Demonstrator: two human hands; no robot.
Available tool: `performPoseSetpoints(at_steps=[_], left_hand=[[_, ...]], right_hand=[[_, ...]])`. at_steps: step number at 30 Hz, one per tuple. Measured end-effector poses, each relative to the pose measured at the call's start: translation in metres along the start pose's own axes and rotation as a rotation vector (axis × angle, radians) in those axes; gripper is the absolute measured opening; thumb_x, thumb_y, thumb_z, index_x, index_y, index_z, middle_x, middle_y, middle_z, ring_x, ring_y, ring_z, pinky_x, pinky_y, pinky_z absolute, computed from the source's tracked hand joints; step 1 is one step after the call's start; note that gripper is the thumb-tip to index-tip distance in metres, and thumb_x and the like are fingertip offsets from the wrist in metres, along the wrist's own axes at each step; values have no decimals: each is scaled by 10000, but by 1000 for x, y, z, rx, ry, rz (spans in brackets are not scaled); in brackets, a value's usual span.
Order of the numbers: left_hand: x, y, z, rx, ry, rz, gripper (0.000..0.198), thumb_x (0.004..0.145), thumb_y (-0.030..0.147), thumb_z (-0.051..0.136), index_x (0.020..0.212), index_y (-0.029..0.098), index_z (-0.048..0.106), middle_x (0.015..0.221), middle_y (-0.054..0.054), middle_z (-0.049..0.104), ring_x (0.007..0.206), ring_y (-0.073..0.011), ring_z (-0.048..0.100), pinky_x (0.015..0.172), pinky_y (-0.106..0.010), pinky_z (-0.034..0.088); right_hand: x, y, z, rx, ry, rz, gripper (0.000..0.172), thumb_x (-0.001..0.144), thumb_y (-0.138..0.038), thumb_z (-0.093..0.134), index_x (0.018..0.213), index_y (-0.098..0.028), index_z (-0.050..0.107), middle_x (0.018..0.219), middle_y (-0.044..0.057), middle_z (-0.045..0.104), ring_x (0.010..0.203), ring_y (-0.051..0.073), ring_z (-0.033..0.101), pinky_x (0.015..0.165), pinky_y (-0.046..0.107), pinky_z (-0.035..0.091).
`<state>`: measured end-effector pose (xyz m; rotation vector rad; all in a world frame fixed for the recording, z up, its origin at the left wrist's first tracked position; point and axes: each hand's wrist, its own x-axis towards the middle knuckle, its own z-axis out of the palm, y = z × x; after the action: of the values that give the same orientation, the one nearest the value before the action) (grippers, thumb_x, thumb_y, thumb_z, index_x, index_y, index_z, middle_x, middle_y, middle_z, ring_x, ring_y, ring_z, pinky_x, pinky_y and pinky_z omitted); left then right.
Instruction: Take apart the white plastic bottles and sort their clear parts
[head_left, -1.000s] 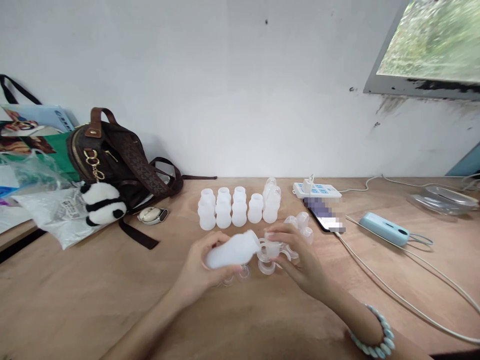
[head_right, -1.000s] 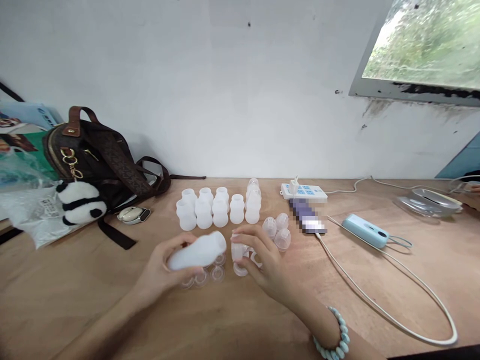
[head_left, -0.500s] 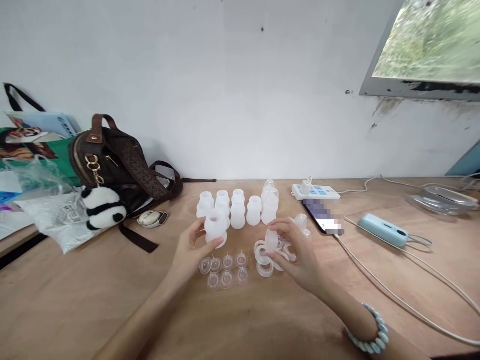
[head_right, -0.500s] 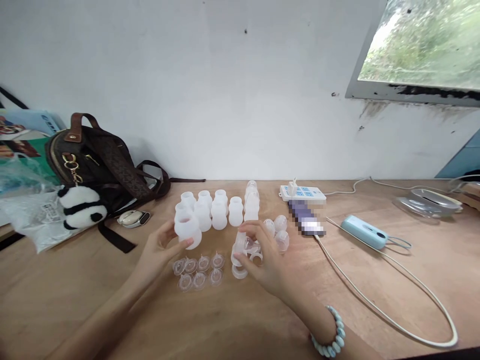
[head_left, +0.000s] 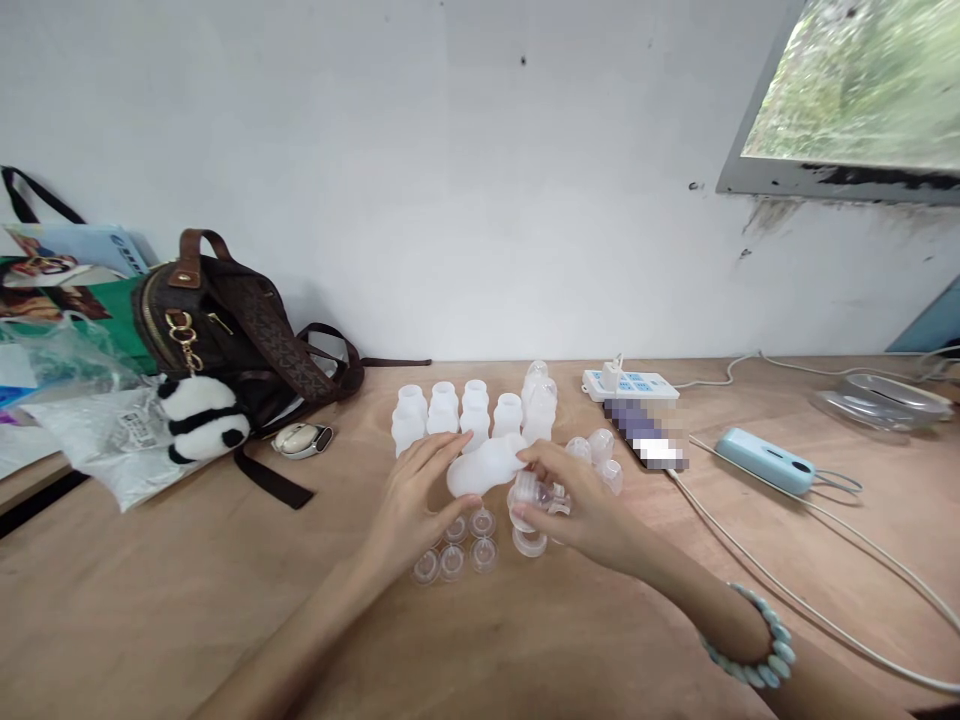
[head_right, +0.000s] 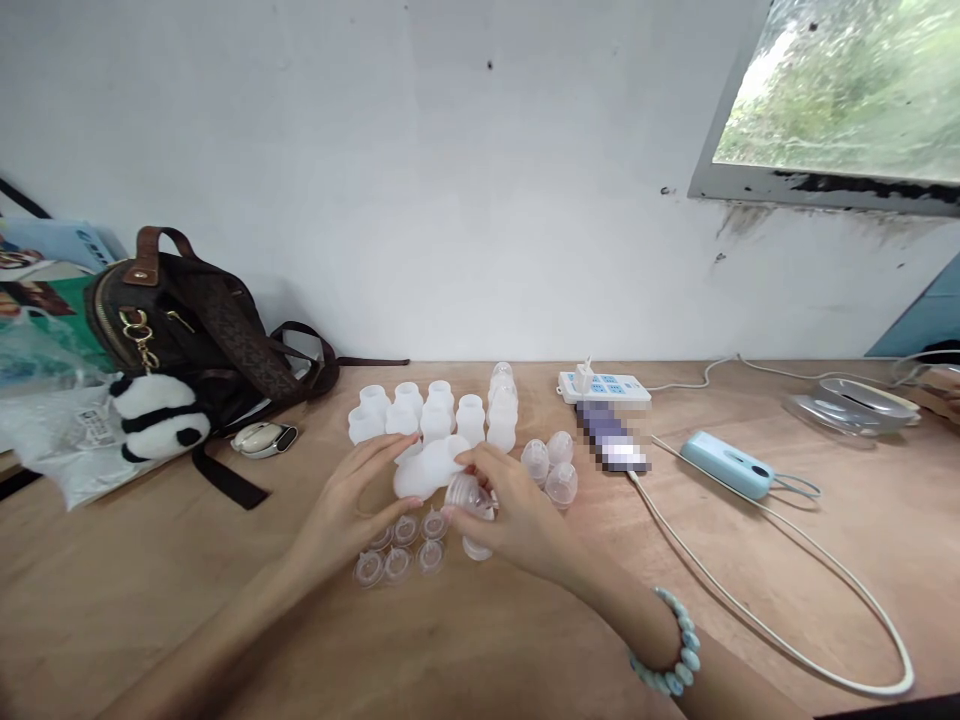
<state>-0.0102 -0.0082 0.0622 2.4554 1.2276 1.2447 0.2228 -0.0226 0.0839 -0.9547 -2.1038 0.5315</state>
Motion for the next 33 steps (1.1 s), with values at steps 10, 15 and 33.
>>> performPoseSetpoints(at_steps=[10,15,33], left_hand=[[-4,-6,-11,80,45,-24,390,912,317,575,1297,255,557,1229,-90,637,1168,-277,570,1001,-482,455],[-6,-7,-11,110,50,6,369,926,296,557,1292,254,551,1230,-93,628,1175,-276,559,1001,-474,448],[-7,17,-10,-394,-16,-224,193,918,292,563,1057,219,674,1048,-57,686,1001,-225,612,891,-349,462]], right_hand=[[40,23,-2,-645,-126,268,127,861,-280,585,894,-169,532,905,73,603,771,209,599,649,297,416],[60,28,15,-751,-149,278,146,883,-283,569,950,-155,548,945,107,619,778,231,619,638,306,435],[18,4,14,-138,207,-89,254,845,-243,681,1004,-222,484,1048,75,643,856,196,654,687,312,566]])
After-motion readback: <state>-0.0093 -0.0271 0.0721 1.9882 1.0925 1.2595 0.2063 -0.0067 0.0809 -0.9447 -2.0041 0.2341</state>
